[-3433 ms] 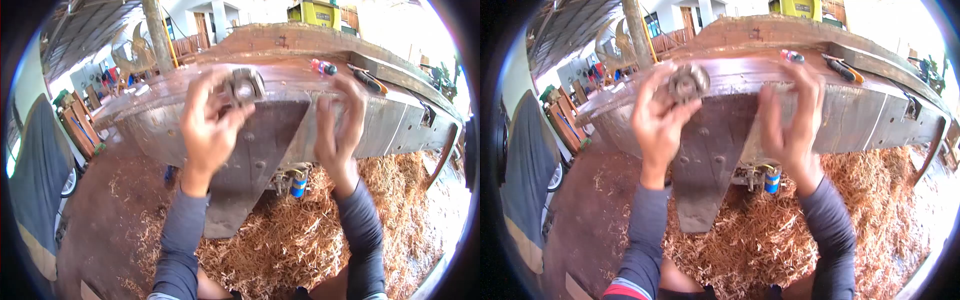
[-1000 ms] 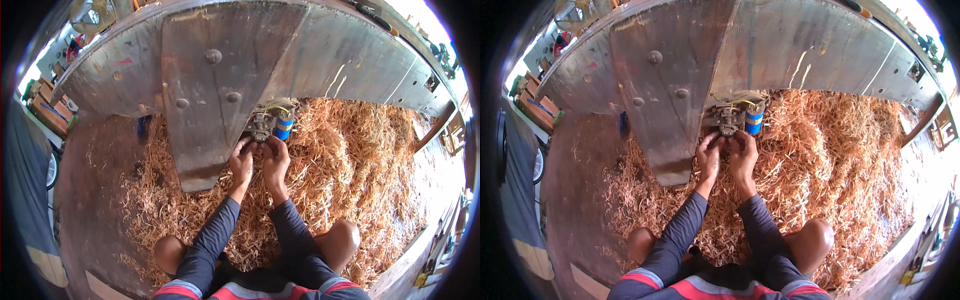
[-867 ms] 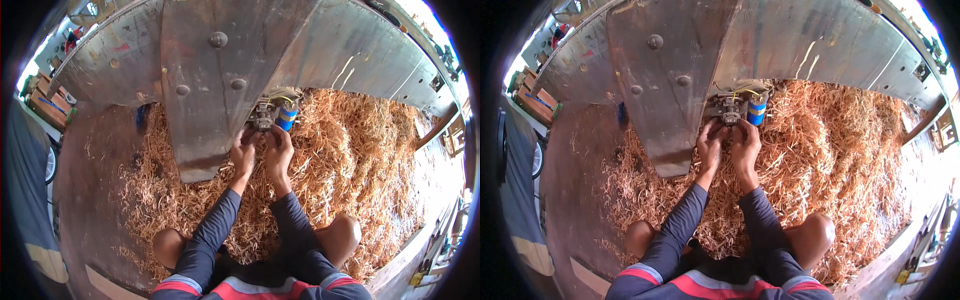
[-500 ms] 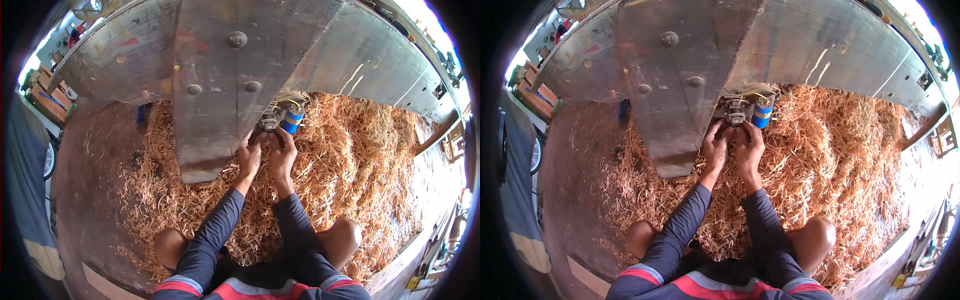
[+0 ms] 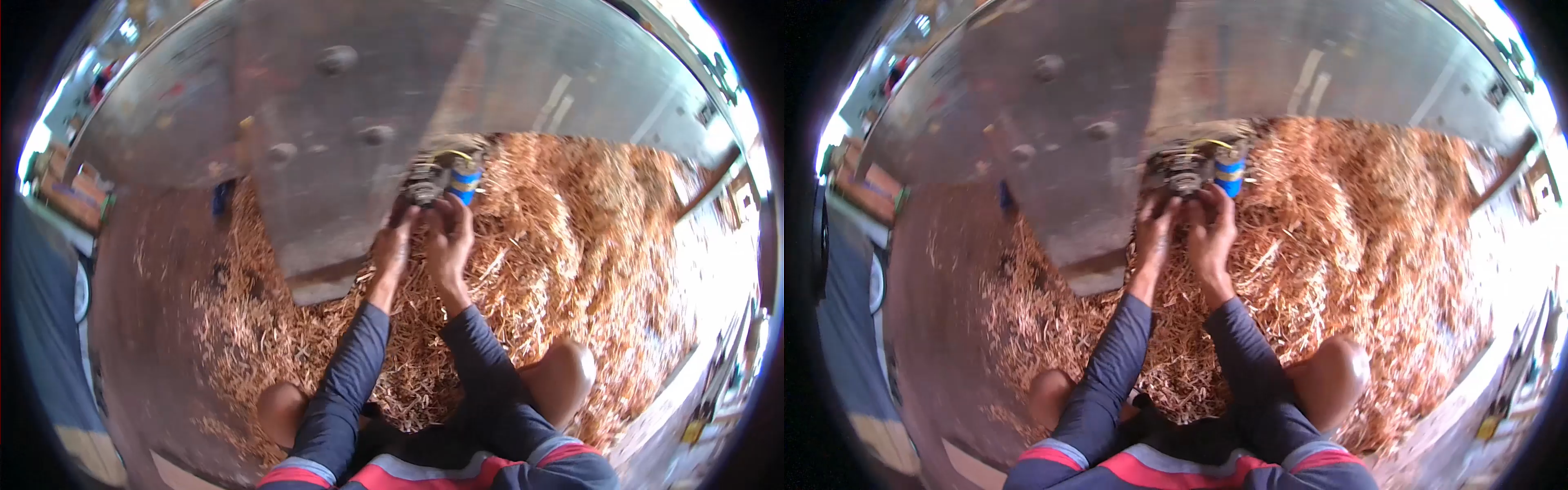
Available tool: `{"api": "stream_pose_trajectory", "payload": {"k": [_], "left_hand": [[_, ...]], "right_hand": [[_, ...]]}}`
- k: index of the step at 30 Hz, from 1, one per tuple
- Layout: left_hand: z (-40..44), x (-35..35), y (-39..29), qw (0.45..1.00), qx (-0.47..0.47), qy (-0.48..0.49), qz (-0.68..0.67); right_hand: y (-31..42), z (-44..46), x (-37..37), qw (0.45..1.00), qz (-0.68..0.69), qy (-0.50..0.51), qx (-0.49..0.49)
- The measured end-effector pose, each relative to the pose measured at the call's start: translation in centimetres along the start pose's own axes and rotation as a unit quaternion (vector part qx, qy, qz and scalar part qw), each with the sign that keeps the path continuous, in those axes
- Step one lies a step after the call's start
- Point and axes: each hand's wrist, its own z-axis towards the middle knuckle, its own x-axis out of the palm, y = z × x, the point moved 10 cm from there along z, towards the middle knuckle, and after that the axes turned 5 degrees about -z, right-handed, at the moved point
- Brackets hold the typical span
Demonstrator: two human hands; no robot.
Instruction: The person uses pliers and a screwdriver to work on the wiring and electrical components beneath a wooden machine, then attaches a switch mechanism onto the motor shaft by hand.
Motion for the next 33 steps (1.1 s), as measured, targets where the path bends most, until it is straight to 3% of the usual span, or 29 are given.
{"api": "stream_pose_trajectory", "payload": {"k": [2,4,6,12,15,19,24,26,30,33], "left_hand": [[-0.5,0.7,-1.6,0.999,0.005,0.037,0.011],[-0.5,1.8,-2.1,0.994,0.023,0.073,-0.081],[-0.5,1.7,-0.9,0.991,-0.019,0.073,-0.112],[-1.5,3.7,-1.2,0.984,-0.086,0.1,-0.116],[-1.1,3.2,-0.5,0.975,-0.129,0.083,-0.162],[-1.8,4.2,-1.6,0.978,-0.148,0.068,-0.128],[-1.3,3.4,-1.1,0.98,-0.142,0.028,-0.14],[-0.7,2.2,-1.5,0.992,-0.085,0.026,-0.089],[-1.4,0.2,-3.5,0.992,0.085,-0.078,0.048],[-1.2,0.2,-3.3,0.994,0.067,-0.078,0.047]], "right_hand": [[0.2,-0.3,-0.1,0.999,0.031,-0.021,0.012],[-1.6,-0.2,-0.5,0.998,0.032,-0.056,0.02],[-2.6,-0.1,-0.4,0.996,0.067,-0.046,0.038],[-2.8,0.0,-0.9,0.996,-0.008,-0.07,0.051],[-3.1,0.3,-0.5,0.995,0.036,-0.039,0.089],[-4.7,0.7,0.9,0.984,0.132,-0.009,0.118],[-4.2,0.4,1.1,0.988,0.088,0.015,0.125],[-3.4,0.5,0.8,0.993,0.089,-0.005,0.083],[-3.2,0.3,0.9,0.992,0.07,0.021,0.104],[-3.5,0.4,1.1,0.984,0.124,0.035,0.119]]}}
